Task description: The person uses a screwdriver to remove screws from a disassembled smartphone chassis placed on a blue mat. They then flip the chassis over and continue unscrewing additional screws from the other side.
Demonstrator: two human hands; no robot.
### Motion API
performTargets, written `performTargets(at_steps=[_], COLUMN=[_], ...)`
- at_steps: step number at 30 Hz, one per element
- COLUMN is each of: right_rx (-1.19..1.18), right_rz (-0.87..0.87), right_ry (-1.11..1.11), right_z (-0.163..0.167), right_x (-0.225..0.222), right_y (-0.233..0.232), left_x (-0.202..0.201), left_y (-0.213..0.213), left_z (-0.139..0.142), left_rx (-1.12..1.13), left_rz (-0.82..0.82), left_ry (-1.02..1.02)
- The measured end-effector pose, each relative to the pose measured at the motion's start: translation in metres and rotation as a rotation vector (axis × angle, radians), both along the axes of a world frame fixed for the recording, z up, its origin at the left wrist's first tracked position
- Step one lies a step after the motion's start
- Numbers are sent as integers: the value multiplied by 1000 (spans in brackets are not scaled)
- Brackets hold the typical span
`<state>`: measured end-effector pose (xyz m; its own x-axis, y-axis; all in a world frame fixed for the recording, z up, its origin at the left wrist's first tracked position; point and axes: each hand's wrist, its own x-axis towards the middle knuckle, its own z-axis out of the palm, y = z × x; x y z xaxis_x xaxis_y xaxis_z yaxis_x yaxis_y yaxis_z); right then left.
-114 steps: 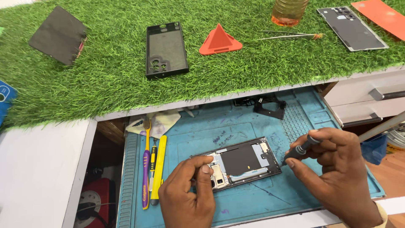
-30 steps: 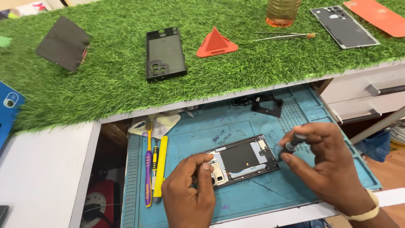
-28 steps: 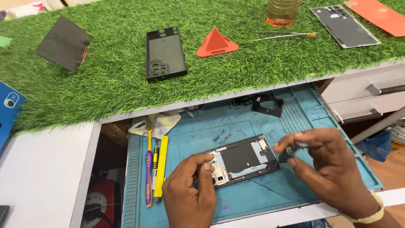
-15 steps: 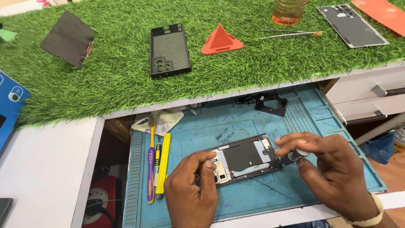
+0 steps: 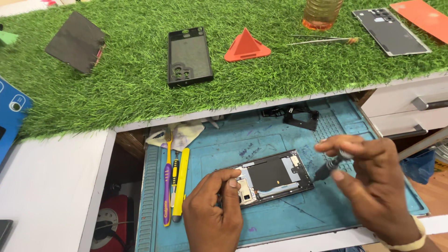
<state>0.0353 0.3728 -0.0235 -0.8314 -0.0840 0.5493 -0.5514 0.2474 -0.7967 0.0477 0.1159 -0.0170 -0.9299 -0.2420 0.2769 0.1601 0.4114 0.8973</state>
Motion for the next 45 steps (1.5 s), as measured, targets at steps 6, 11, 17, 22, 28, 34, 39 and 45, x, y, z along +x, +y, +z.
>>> performTargets(at_steps=[6,11,17,22,28,34,39,45], right_rx=[78,-33,337,74,269,35,133,77], right_rz=[-116,218,-366,-31,-347,72,-227,-132], right_ry=[-35,28,-1,-30,-67,53,5,-52], right_z=[-17,-17,-19,-13,-13,-12,-35,-30], right_x=[-6,1,-3,-1,-4,-6,-17,-10], right_y=[-2,8,0,0,-4,4,1,8], left_x=[-3,-4,-1,0,-1,-3,1,2], left_y=[-3,-4,-4,-5,-4,-3,-9,-10], left_z=[-3,-5,-3,2,3,3,9,13], left_rx=[-9,9,14,37,26,23,19,14], left_rz=[-13,-19,-14,-16,-17,-11,-15,-15], left_ry=[34,33,41,7,4,66,39,22])
